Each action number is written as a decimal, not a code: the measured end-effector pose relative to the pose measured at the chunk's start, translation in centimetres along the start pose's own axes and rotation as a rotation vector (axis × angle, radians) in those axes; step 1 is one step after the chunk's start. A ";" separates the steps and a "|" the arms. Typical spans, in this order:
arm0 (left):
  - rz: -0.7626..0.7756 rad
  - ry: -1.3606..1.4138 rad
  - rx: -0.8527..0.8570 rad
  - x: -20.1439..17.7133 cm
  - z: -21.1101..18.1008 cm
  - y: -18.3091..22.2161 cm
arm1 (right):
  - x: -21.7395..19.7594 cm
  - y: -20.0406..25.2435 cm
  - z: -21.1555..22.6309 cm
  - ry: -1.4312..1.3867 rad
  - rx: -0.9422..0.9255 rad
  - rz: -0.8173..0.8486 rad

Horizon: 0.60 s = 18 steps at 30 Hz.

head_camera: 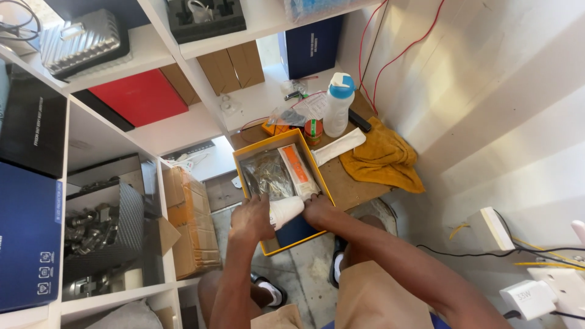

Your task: Sorting and organizing various automotive parts, electronic tools, and supplies from shelves into a storage box.

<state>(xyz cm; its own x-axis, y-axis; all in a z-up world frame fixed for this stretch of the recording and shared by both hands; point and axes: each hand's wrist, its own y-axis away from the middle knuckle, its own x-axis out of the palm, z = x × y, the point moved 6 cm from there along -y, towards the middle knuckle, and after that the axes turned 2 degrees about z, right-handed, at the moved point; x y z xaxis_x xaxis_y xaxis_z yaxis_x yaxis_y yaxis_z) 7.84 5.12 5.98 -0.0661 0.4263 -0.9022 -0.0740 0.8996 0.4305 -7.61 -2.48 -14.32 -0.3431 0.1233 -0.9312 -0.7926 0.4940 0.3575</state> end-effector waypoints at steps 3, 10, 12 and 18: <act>0.030 -0.013 0.005 -2.3 -1.2 1.7 | -3.0 2.0 0.4 -0.112 -0.006 0.100; 0.058 0.157 0.083 -3.0 -0.4 1.6 | -16.1 9.9 -0.8 -0.366 0.086 0.070; 0.126 0.323 0.167 -3.5 -1.6 2.4 | -21.0 12.9 -3.4 -0.546 0.217 -0.006; 0.288 0.307 0.257 0.4 -5.0 0.3 | -23.1 14.2 -7.5 -1.062 0.226 -0.478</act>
<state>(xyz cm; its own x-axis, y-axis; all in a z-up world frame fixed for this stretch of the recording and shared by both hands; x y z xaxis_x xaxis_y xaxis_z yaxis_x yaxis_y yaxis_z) 2.81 5.10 5.84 -0.3412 0.6483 -0.6807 0.2362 0.7600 0.6054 -14.73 -4.75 12.84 0.6385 0.4845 -0.5980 -0.5830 0.8117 0.0353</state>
